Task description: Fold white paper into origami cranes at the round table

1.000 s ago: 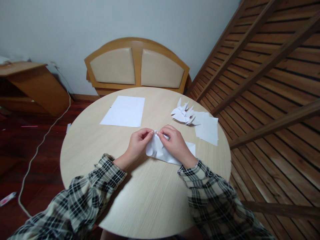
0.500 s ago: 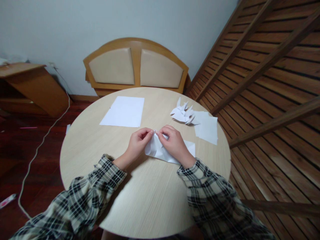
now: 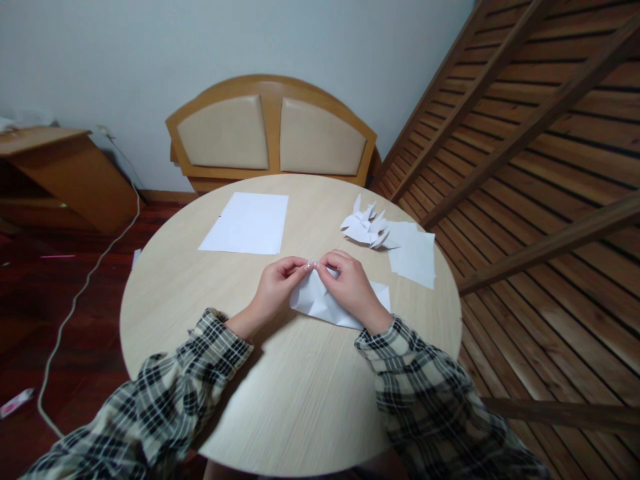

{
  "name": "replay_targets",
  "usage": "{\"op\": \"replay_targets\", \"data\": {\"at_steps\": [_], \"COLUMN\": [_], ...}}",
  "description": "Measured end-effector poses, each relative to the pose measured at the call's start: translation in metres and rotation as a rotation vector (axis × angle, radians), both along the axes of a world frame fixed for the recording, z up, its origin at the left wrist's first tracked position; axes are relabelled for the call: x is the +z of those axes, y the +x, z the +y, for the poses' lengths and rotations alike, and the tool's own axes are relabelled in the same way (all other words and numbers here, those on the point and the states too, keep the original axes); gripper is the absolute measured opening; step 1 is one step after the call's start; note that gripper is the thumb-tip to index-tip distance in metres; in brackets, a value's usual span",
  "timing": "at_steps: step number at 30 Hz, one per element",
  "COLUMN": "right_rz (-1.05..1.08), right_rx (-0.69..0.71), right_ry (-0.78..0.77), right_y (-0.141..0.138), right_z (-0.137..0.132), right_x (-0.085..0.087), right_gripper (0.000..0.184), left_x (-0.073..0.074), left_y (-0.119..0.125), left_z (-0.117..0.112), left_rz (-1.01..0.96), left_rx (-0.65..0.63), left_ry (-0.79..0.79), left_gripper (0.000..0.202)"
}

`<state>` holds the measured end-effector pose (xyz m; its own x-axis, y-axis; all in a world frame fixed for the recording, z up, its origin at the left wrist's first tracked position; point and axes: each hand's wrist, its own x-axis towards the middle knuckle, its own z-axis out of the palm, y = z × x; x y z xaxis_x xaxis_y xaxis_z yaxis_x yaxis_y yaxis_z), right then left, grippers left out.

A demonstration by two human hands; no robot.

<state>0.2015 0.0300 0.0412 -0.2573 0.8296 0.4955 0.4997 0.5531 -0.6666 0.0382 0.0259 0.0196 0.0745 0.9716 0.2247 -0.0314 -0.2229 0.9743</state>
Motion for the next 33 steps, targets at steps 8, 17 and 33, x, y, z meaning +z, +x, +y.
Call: {"op": "replay_targets", "data": {"at_steps": [8, 17, 33], "right_rz": [0.018, 0.076, 0.047], "right_rx": [0.014, -0.048, -0.083], "right_ry": [-0.008, -0.041, -0.093], "right_y": [-0.001, -0.002, 0.008], "right_z": [-0.001, -0.003, 0.001], "right_x": [0.002, 0.001, -0.001], "right_gripper": [0.019, 0.015, 0.021], "left_x": [-0.001, 0.001, 0.005], "left_y": [-0.001, -0.001, -0.005], "left_z": [0.001, 0.001, 0.004], "left_rz": [0.018, 0.009, -0.01], "left_rx": [0.014, 0.075, -0.072], "left_ry": [0.007, 0.048, 0.027], "left_gripper": [0.019, 0.017, 0.025]}}
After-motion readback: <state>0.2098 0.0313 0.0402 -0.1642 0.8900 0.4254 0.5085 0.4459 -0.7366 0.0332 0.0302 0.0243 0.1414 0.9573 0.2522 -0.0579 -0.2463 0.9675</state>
